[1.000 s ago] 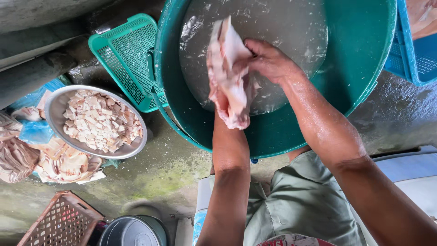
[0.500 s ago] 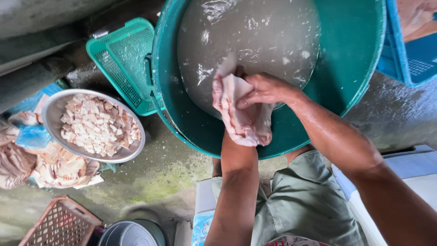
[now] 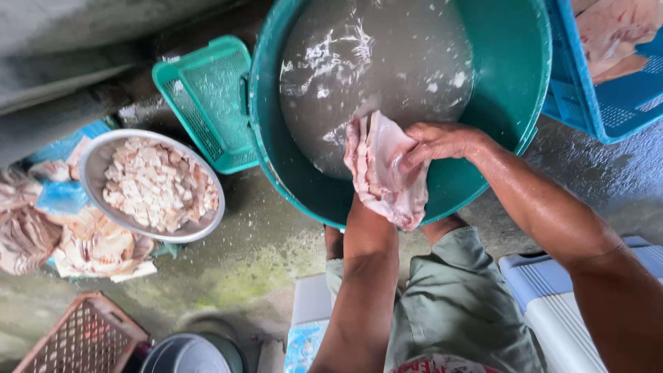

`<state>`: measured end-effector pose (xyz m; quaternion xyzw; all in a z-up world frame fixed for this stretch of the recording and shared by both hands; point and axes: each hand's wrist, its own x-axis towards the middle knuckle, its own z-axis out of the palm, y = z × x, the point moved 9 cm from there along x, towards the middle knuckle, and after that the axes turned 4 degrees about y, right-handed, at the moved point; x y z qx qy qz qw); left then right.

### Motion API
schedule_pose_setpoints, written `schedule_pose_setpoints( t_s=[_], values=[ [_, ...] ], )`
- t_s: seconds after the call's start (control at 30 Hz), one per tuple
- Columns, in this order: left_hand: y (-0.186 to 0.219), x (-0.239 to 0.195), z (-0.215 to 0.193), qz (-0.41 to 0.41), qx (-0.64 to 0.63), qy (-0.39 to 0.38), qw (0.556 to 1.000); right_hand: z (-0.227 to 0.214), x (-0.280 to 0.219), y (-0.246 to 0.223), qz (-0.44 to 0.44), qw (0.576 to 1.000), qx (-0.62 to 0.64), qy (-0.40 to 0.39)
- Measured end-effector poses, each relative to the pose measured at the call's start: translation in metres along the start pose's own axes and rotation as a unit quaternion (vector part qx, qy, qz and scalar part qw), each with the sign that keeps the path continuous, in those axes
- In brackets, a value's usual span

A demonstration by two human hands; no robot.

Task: The person washes several large pieces of pork skin in a bucket of water by hand and then transfers them into a blue plastic crate.

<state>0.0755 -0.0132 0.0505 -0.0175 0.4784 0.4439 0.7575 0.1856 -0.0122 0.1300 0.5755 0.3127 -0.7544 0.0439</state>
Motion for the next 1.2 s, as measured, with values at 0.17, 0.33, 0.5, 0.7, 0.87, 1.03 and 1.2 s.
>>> schedule_pose_setpoints(
  t_s=[0.17, 0.33, 0.5, 0.7, 0.87, 1.03, 1.2],
  values=[
    [-0.021, -0.012, 0.007, -0.052, -0.014, -0.046, 0.998, 0.002, -0.017, 0.008, -0.009, 0.978, -0.207, -0.02],
    [-0.04, -0.033, 0.016, -0.113, -0.044, -0.087, 0.989, 0.012, -0.026, 0.02, -0.117, 0.99, 0.073, -0.022],
    [0.026, -0.021, 0.031, -0.097, -0.097, -0.143, 0.98, -0.008, 0.015, 0.032, -0.083, 0.954, 0.285, 0.043],
    [0.058, -0.005, 0.035, -0.108, -0.114, -0.189, 0.969, -0.021, 0.047, 0.011, -0.109, 0.876, 0.462, 0.088],
    [0.006, 0.039, -0.032, -0.111, -0.109, -0.152, 0.976, -0.007, 0.04, -0.005, -0.188, 0.788, 0.586, 0.028],
    [0.024, 0.074, -0.018, -0.104, -0.037, -0.259, 0.959, -0.002, 0.017, -0.024, -0.316, 0.782, 0.535, 0.043],
    [0.039, 0.034, 0.012, -0.058, -0.03, -0.304, 0.951, -0.017, 0.014, -0.006, -0.333, 0.781, 0.527, 0.029]
  ],
)
